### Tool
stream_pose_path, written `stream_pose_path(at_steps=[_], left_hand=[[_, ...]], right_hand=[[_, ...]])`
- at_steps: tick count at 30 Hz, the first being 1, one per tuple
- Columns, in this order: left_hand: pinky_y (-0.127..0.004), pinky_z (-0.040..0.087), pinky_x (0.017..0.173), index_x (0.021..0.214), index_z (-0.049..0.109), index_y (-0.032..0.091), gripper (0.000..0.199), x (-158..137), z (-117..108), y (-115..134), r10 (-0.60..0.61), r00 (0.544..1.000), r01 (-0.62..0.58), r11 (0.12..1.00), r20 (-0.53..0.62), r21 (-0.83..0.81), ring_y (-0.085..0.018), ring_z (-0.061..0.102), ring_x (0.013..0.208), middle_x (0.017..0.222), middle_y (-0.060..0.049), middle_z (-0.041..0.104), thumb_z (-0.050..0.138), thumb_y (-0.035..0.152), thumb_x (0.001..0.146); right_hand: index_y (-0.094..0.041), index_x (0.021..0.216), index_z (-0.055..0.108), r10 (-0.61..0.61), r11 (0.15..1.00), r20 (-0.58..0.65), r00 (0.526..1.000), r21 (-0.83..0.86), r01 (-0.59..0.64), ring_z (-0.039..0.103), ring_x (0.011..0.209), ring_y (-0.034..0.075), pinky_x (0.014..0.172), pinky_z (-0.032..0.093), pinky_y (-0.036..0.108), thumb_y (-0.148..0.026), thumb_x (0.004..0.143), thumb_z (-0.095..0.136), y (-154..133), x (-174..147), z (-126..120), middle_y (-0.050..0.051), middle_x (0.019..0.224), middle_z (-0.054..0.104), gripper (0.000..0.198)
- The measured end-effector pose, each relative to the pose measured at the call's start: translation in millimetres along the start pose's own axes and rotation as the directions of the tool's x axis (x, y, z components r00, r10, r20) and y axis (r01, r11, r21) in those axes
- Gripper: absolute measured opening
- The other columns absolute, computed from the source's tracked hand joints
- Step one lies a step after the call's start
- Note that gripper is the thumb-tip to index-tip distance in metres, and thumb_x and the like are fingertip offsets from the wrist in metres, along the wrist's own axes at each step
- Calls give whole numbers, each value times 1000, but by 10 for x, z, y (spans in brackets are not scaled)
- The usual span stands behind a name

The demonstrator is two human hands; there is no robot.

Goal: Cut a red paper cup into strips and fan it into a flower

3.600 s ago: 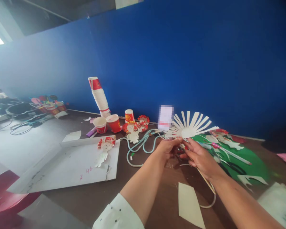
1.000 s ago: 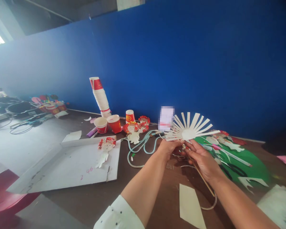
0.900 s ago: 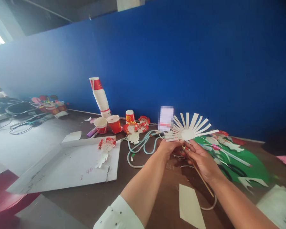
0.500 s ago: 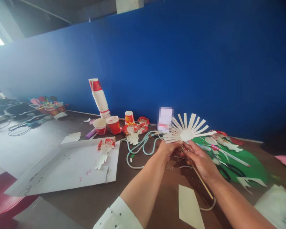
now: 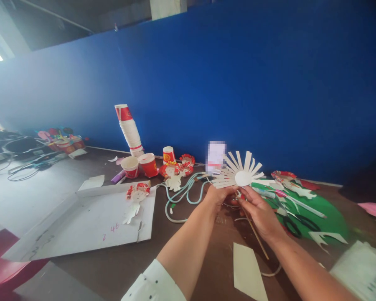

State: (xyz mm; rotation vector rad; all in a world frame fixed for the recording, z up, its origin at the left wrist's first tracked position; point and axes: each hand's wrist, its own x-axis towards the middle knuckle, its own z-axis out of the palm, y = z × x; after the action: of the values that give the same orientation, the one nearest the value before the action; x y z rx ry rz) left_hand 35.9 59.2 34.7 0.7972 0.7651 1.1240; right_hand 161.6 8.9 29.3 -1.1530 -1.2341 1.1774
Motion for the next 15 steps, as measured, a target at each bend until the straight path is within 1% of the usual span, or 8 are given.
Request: stream_pose_path(at_steps=[3, 5, 6, 8, 11, 13, 15], left_hand=[[-25, 48, 54, 83, 68, 14, 32, -3, -3, 5, 18, 999, -18, 1000, -34, 17, -11, 56, 57, 73, -2, 65, 82, 21, 55], [-26, 48, 53, 80, 67, 15, 27, -16, 4, 24, -27, 998, 31, 998, -64, 50, -12, 56, 55, 68, -2, 64, 81, 21, 57], [-26, 48, 53, 78, 67, 15, 24, -25, 9, 37, -55, 995, 60, 996, -80, 64, -12, 55, 53, 64, -1, 63, 80, 21, 58], [-26, 47, 51, 71, 65, 14, 21, -43, 14, 64, -117, 988, 126, 988, -104, 88, -11, 53, 49, 57, 0, 59, 80, 22, 59], [-27, 47, 49, 67, 63, 15, 26, -60, 5, 96, -182, 979, 193, 974, -94, 122, -13, 54, 48, 54, 0, 58, 81, 30, 57], [-27, 47, 48, 67, 62, 15, 31, -66, -6, 106, -205, 975, 216, 966, -89, 141, -13, 55, 47, 54, 0, 57, 82, 35, 56], [-27, 46, 47, 68, 62, 15, 33, -71, -14, 107, -204, 975, 216, 966, -93, 144, -12, 53, 44, 52, 2, 55, 83, 36, 55]], right_hand=[[-36, 138, 44, 22, 999, -5, 1000, -28, -23, 67, 81, 17, 53, 49, 23, -30, 81, 61, 22, -4, -8, 0, 136, 54, 60], [-37, 136, 46, 52, 998, -8, 999, -18, -52, 67, 75, 16, 51, 49, 23, -31, 80, 62, 24, -5, -9, -1, 128, 61, 58], [-37, 135, 47, 65, 998, -1, 998, 10, -65, 67, 74, 16, 51, 49, 23, -32, 80, 62, 19, -7, -4, -1, 126, 62, 58], [-38, 133, 49, 76, 993, 36, 996, 91, -79, 68, 81, 17, 50, 49, 22, -31, 79, 63, -1, -11, 13, -2, 126, 62, 56], [-39, 127, 55, 74, 983, 84, 994, 160, -87, 68, 90, 19, 51, 49, 21, -30, 77, 65, -37, -21, 45, -4, 131, 58, 52], [-38, 124, 57, 78, 981, 84, 993, 173, -92, 67, 93, 19, 52, 50, 20, -30, 76, 66, -47, -25, 55, -4, 132, 57, 49], [-38, 125, 56, 92, 977, 90, 992, 183, -107, 67, 95, 20, 53, 51, 21, -30, 76, 66, -42, -27, 54, -4, 132, 57, 51]])
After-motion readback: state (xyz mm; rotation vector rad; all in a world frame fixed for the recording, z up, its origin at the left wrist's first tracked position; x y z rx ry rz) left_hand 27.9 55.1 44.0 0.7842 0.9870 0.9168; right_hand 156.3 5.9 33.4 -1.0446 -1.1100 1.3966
